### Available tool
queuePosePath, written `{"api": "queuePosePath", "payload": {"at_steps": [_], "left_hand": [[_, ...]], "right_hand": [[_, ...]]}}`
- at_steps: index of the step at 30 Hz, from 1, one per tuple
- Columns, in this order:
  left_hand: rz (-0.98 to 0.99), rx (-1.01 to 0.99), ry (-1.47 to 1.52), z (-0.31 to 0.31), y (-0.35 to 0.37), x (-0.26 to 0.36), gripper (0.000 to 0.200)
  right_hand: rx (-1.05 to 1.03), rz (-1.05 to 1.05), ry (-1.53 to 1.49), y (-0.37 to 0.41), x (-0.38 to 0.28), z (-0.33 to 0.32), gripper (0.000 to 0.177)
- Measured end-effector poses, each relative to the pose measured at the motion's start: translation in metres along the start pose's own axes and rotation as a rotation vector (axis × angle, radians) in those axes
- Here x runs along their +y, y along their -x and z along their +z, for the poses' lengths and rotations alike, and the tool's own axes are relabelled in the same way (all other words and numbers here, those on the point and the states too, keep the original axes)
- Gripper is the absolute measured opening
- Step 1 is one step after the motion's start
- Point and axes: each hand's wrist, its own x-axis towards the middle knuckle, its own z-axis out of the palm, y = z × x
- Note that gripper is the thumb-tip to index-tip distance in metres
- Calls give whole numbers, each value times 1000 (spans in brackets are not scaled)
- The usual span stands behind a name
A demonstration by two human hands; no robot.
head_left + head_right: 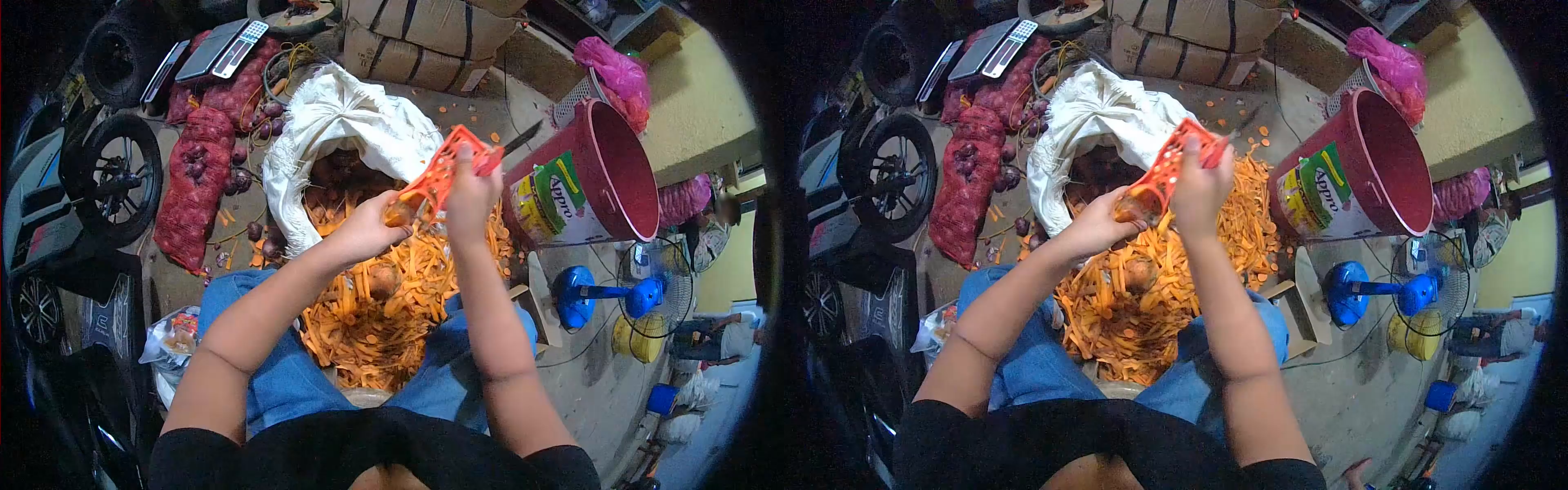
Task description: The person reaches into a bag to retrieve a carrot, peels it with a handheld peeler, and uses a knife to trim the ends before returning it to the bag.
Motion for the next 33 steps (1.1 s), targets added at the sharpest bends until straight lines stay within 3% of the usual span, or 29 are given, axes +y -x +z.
{"api": "queuePosePath", "payload": {"at_steps": [2, 5, 7, 8, 9, 11, 12, 14, 16, 19, 20, 24, 28, 30, 31, 32, 33], "left_hand": [[-73, -26, 52, 1, 1, 4, 40], [-177, -59, 64, 1, 6, 17, 37], [-203, -73, 29, -1, 11, 27, 35], [-251, -180, -23, -2, 15, 35, 36], [-299, -289, -76, -3, 18, 41, 37], [-331, -237, -67, 0, 19, 40, 40], [-254, -179, -146, 0, 15, 29, 42], [-134, -62, -215, 3, 8, 10, 41], [-66, -44, -167, 6, 7, 13, 41], [0, -12, -166, 7, 7, 16, 40], [-4, 16, -214, 6, 8, 16, 39], [-16, -114, -339, 1, 17, 28, 37], [24, -65, -346, 3, 16, 19, 41], [-185, -157, -93, 2, 13, 21, 41], [-187, -155, -93, 3, 11, 20, 41], [-227, -187, 162, 3, 9, 19, 38], [-265, -219, 418, 4, 8, 19, 37]], "right_hand": [[-26, -157, 203, 10, -1, 4, 19], [72, -195, 301, -7, -4, -8, 17], [324, -241, 355, -48, 19, -40, 16], [450, -247, 320, -70, 42, -65, 17], [537, -59, 340, -73, 22, -76, 16], [543, -30, 158, -80, 20, -88, 14], [539, -34, 160, -74, 16, -80, 14], [243, -100, -54, -43, 0, -46, 15], [115, -250, 311, -10, -14, -18, 15], [-11, -165, 328, 9, -15, -6, 16], [69, -344, 373, -3, -3, -11, 16], [529, -151, 409, -63, 7, -64, 18], [499, 9, 135, -70, 15, -73, 19], [419, -42, 218, -67, 34, -62, 18], [380, -67, 260, -62, 39, -54, 17], [232, -102, 30, -41, -4, -32, 16], [232, -102, 30, -40, -3, -32, 16]]}}
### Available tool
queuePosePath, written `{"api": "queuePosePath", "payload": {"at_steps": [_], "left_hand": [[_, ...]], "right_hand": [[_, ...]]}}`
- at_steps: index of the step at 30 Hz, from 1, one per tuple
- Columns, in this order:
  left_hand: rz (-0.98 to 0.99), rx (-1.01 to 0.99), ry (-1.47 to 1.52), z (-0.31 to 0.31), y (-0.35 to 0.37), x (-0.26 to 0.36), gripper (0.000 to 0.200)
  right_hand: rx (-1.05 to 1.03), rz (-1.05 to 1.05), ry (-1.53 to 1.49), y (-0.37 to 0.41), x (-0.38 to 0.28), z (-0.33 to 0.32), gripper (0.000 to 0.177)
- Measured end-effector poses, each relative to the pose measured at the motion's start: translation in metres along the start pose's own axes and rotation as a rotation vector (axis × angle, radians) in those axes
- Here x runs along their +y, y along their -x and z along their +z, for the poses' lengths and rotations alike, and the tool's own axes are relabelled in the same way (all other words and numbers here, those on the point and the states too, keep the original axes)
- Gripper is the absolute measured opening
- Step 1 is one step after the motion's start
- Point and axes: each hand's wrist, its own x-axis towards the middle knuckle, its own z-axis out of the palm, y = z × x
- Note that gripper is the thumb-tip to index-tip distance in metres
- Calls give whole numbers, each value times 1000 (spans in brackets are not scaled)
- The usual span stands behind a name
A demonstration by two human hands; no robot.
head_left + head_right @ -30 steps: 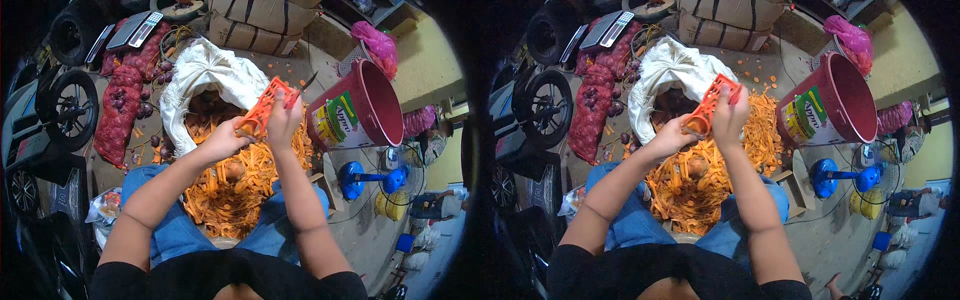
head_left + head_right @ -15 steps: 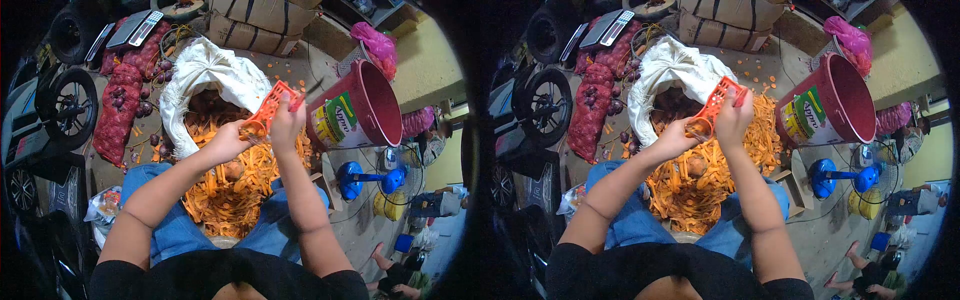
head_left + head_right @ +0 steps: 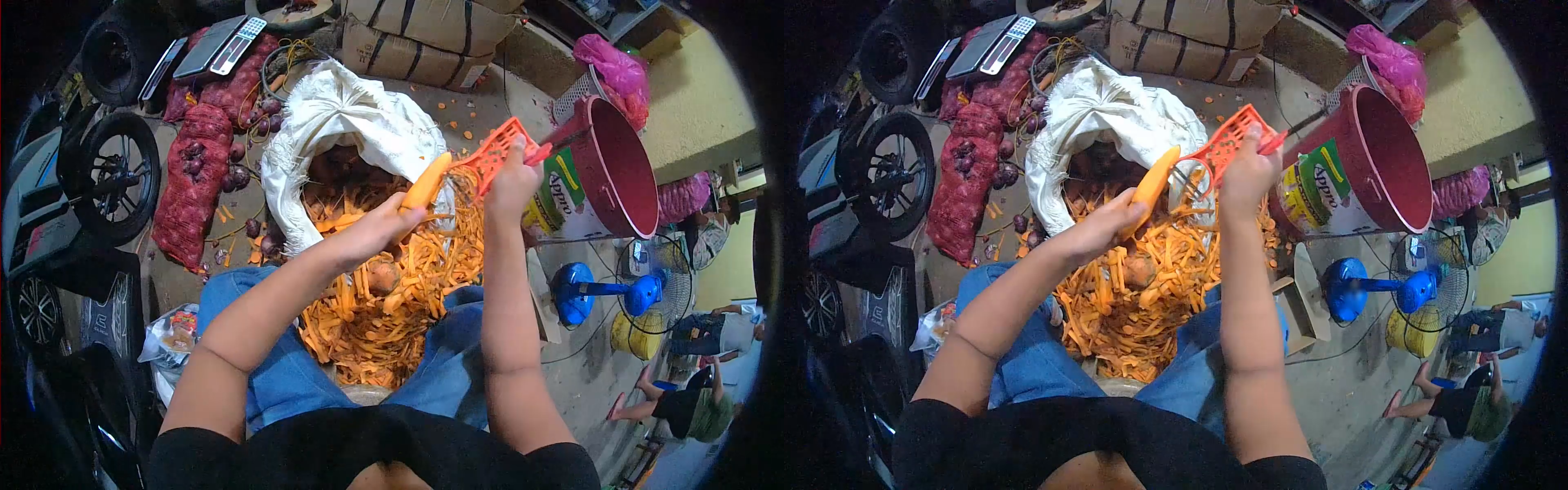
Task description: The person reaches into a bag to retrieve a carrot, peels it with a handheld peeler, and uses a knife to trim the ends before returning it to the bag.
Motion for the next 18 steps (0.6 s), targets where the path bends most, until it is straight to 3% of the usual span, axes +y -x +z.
{"api": "queuePosePath", "payload": {"at_steps": [1, 5, 10, 13, 18], "left_hand": [[4, -20, 158, 1, 0, 0, 36], [-64, 3, 312, -4, -5, -1, 29], [-219, 77, 413, -10, -17, -3, 27], [-177, 61, 446, -9, -20, -3, 35], [-132, 61, 469, -9, -22, -8, 40]], "right_hand": [[-47, 49, -1, 1, 2, 0, 16], [-106, 257, -145, 7, 2, 4, 16], [-216, 232, -84, 34, 7, 16, 18], [-259, 40, 105, 45, 13, 22, 19], [-242, 239, -113, 38, 6, 17, 17]]}}
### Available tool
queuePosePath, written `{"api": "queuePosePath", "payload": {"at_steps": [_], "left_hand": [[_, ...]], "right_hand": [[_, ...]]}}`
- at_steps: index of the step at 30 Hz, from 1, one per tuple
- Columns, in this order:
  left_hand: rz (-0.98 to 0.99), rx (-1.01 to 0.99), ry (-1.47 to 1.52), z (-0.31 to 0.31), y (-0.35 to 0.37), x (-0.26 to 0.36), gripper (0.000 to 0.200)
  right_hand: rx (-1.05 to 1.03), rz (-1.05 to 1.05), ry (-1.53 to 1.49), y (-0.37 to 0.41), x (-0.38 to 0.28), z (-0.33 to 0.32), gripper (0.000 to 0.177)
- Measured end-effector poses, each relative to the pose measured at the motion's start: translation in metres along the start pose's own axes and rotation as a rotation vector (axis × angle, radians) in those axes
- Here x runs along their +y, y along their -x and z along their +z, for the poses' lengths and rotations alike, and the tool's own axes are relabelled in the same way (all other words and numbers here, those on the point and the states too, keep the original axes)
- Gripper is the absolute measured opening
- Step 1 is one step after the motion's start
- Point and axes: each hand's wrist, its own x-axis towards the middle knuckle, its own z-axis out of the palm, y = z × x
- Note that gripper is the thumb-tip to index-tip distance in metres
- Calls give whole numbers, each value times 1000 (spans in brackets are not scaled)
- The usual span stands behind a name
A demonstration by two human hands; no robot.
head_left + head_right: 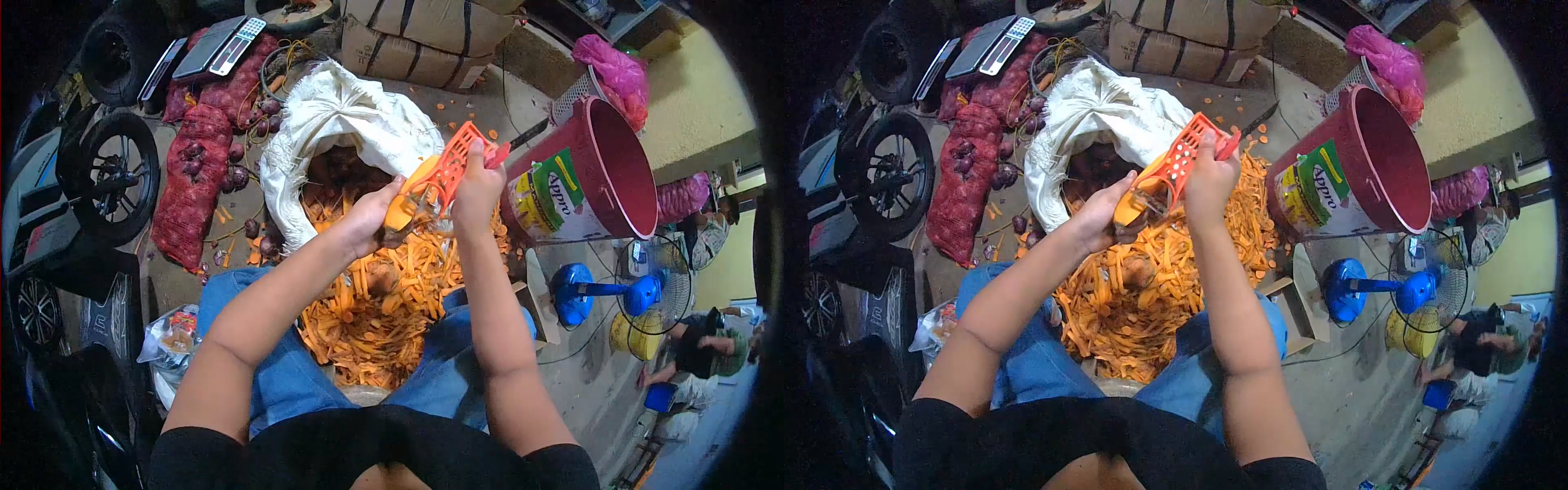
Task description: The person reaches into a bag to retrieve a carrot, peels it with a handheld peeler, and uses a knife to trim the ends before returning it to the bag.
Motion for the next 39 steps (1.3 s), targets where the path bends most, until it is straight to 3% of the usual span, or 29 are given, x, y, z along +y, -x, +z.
{"api": "queuePosePath", "payload": {"at_steps": [4, 6, 8, 12, 17, 23, 26, 29, 30, 32, 33, 35, 37, 39], "left_hand": [[27, 7, -42, -7, -9, -6, 40], [60, 11, -73, -7, -8, -4, 41], [60, -55, -218, -1, 1, 6, 42], [99, -68, -162, 5, 0, 2, 41], [-16, 97, -165, 28, 13, 21, 38], [49, 1, -235, -3, -15, 0, 41], [-42, 0, -418, 6, 3, 13, 42], [10, 40, -347, 3, 7, -2, 42], [7, 43, -350, 1, 9, -1, 42], [-17, 101, -196, -2, 14, 1, 40], [-29, 175, -244, 12, 27, 15, 39], [-22, 189, -180, 15, 22, 14, 38], [-35, 160, -116, 11, 20, 13, 36], [-38, 160, -118, 8, 16, 11, 36]], "right_hand": [[-66, -15, 52, 9, -5, 6, 18], [-115, -176, 187, 14, -5, 8, 19], [-91, -152, 172, 16, -14, 8, 20], [-69, -190, 258, 15, -20, 6, 19], [-55, -243, 307, 18, -17, 8, 19], [5, -311, 361, 13, -13, 6, 17], [162, -382, 436, 1, -19, -4, 17], [484, -492, 596, -55, 3, -55, 17], [486, -487, 594, -61, 1, -64, 17], [556, -122, 125, -66, -6, -72, 17], [553, -124, 125, -62, -7, -66, 17], [198, -242, 186, -38, -7, -43, 19], [53, -196, 317, -3, -28, -8, 19], [-73, -169, 234, 12, -16, 6, 18]]}}
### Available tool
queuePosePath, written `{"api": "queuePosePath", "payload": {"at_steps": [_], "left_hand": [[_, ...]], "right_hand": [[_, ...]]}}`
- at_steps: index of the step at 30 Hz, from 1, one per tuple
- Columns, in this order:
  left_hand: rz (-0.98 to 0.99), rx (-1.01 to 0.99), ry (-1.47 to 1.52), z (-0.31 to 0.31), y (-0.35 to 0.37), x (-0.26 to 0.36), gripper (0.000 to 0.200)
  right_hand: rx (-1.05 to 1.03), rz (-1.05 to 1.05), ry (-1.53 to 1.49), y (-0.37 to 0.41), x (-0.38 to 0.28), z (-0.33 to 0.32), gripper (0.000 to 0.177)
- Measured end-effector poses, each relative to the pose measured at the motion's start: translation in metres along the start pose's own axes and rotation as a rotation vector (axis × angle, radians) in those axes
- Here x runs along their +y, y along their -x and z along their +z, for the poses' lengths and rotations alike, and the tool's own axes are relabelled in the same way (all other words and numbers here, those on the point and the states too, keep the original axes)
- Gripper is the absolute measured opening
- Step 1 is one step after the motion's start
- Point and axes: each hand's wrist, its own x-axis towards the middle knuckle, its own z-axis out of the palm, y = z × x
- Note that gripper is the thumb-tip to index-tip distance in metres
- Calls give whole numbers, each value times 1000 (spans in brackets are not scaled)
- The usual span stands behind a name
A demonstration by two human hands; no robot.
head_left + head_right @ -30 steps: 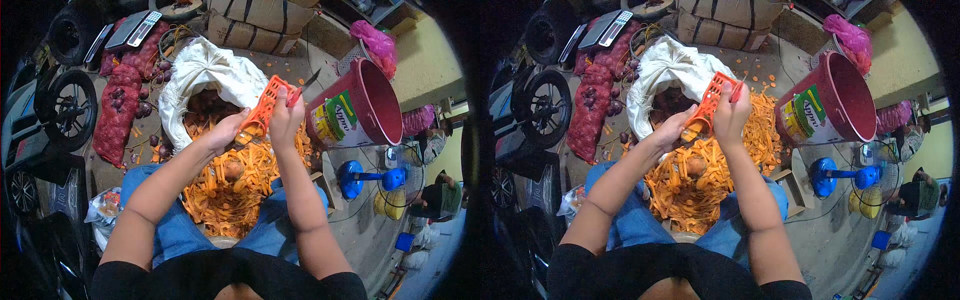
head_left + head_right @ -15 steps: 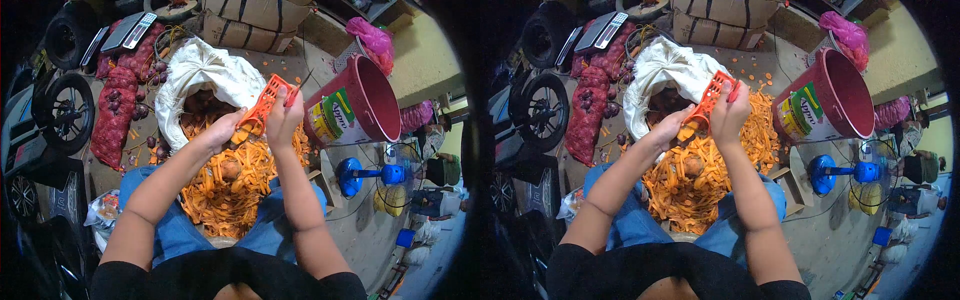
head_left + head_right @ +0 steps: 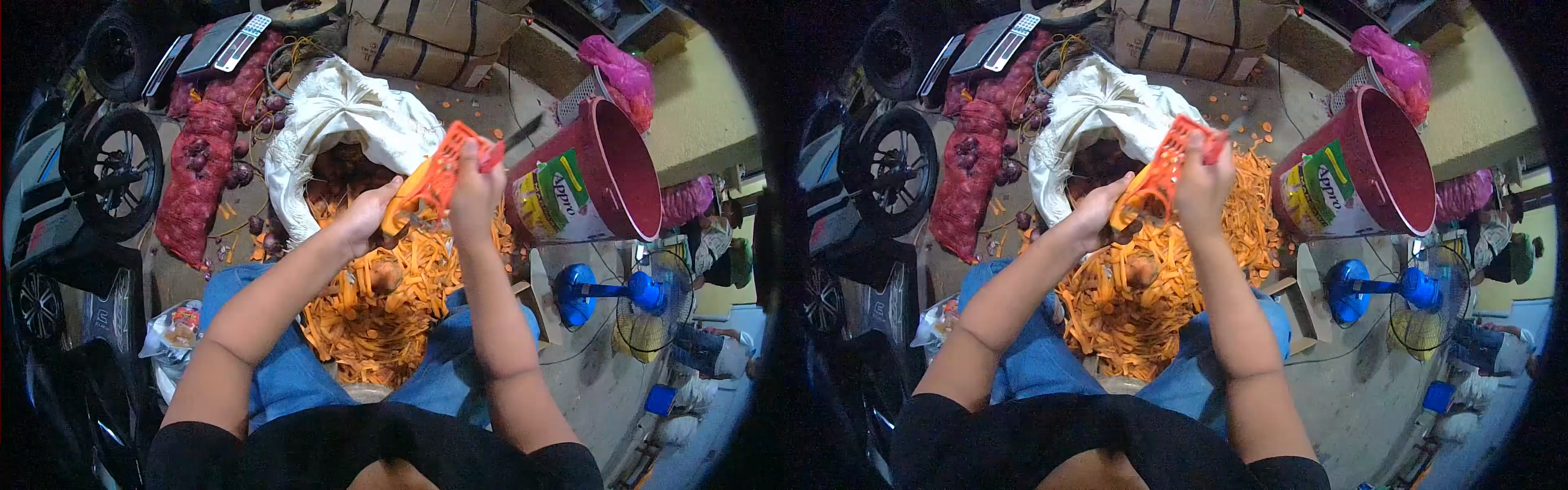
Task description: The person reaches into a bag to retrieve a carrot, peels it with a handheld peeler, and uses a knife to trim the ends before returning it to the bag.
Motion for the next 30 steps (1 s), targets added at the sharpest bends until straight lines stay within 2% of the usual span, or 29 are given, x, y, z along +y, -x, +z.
{"api": "queuePosePath", "payload": {"at_steps": [3, 7, 9, 10, 12, 13, 15, 16, 17, 19, 20, 21, 22, 23, 25, 28, 30], "left_hand": [[15, 49, 29, 6, 0, 0, 36], [21, -77, -17, 0, -4, -7, 38], [-2, -129, -148, -2, -5, -8, 41], [-18, -164, -94, 1, -1, -8, 40], [-43, -160, -178, -2, 2, -12, 40], [-69, -159, -268, -2, 6, -12, 41], [-59, -155, -209, 1, 10, -10, 40], [-42, -106, -135, 0, 5, -10, 39], [-23, -55, -60, -2, 0, -11, 38], [-37, -64, 3, -6, -7, -11, 37], [-13, -80, 22, -5, -8, -11, 37], [9, -98, 40, -5, -10, -10, 37], [2, -220, 77, -11, -11, -9, 34], [1, -222, 75, -6, -13, -10, 34], [93, -75, 227, 10, -12, -7, 30], [118, -126, 178, 1, -18, -10, 27], [111, -138, 188, 0, -22, -11, 28]], "right_hand": [[-66, 15, 36, 13, -2, 9, 18], [37, -31, 23, 2, 1, 2, 20], [199, -87, 197, -14, 16, -9, 21], [306, -132, 283, -25, 23, -16, 21], [542, -111, 377, -60, 64, -54, 22], [544, -111, 376, -65, 60, -61, 22], [594, 117, -38, -69, 46, -71, 21], [493, 110, -37, -64, 40, -69, 18], [491, 107, -35, -58, 35, -63, 18], [255, -8, -25, -42, 22, -41, 17], [254, -8, -27, -33, 15, -31, 17], [164, 40, -40, -25, 7, -23, 18], [76, 86, -52, -18, 2, -16, 18], [78, 85, -51, -11, -1, -9, 18], [-14, 94, -76, -1, -4, 2, 20], [-46, 17, -18, 6, 11, 9, 22], [-58, 39, -57, 7, 13, 7, 22]]}}
